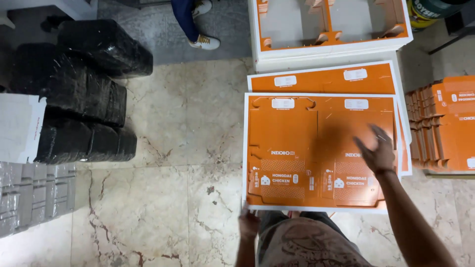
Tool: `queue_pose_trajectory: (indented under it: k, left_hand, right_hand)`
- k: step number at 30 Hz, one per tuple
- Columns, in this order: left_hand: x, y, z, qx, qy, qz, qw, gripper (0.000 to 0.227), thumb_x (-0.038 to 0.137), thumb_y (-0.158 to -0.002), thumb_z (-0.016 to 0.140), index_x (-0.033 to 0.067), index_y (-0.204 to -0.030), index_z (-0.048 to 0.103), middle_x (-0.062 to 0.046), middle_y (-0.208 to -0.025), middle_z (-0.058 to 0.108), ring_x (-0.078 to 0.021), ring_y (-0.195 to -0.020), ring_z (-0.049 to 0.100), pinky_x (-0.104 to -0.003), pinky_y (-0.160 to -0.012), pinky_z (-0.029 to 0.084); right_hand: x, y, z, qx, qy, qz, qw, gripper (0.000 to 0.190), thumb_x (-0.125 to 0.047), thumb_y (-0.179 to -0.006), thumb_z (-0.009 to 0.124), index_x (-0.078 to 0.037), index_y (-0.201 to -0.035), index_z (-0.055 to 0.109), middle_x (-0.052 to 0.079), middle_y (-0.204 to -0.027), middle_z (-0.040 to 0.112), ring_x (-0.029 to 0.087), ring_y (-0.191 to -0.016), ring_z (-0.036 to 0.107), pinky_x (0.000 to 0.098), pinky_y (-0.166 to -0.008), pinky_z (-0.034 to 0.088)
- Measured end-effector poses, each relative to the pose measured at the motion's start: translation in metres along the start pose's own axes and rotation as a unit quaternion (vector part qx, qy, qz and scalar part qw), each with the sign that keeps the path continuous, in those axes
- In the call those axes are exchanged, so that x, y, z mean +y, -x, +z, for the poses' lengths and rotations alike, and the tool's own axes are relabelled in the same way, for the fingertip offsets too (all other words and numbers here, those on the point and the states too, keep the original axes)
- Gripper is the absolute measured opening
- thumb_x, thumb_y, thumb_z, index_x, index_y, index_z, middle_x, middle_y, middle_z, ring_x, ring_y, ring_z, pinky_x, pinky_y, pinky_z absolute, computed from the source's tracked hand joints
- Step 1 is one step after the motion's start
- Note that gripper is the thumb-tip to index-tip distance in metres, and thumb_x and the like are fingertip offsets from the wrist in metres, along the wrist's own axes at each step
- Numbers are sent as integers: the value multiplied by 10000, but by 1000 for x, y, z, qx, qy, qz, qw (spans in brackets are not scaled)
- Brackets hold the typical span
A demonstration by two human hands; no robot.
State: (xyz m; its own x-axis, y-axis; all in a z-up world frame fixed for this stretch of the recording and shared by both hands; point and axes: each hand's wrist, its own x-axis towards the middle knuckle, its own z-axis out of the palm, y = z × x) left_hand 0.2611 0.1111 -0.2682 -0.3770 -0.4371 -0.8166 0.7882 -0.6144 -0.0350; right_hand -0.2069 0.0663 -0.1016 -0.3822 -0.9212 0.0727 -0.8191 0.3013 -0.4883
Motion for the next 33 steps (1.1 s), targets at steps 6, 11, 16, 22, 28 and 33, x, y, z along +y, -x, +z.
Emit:
queue_pose_trajectory:
  k: [6,11,16,22,28,33]
  left_hand:
    - [67,-23,9,-15,-261,134,956,854,3,-880,660,284,-1621,344,-63,-1339,689,-260,-1069,704,-373,-760,604]
    - [79,-45,9,-195,-801,408,392,504,242,-934,501,118,-1400,648,-88,-1401,671,-218,-1333,612,-369,-1211,301]
    - [36,2,61,38,-342,171,923,265,30,-875,742,-35,-1131,759,-143,-1164,760,-224,-1096,706,-320,-918,576]
    - [21,-32,36,-20,-635,380,673,397,89,-848,688,56,-1243,721,-178,-1165,701,-301,-1068,699,-381,-921,548]
    - [8,1,122,174,-710,260,631,770,427,-961,783,14,-1487,402,-270,-1238,620,-334,-1195,565,-474,-993,514]
    - [-34,-20,154,327,-801,314,392,964,670,-922,664,261,-1662,203,-278,-1533,416,-506,-1388,468,-684,-1093,394]
  right_hand:
    - [155,186,28,-25,22,591,806,1252,-917,-769,461,21,-1590,347,424,-1481,446,567,-1364,428,612,-1102,331]
    - [160,206,22,-31,-271,620,736,776,-520,-736,813,-1,-1268,593,144,-1254,557,306,-1130,534,506,-873,498]
    - [226,178,-30,-148,-280,498,807,678,-324,-727,805,27,-1254,564,127,-1274,556,257,-1180,472,413,-996,356]
    - [226,135,-60,-170,-255,388,869,601,-442,-900,741,84,-1191,734,217,-1140,702,322,-1103,615,452,-975,480]
    - [200,107,-56,-33,-342,454,822,596,-455,-836,929,15,-1145,734,244,-1024,714,376,-982,705,491,-822,581]
    - [250,131,-33,-45,-467,507,723,698,-406,-819,988,92,-1144,623,323,-1095,616,466,-906,697,540,-751,648]
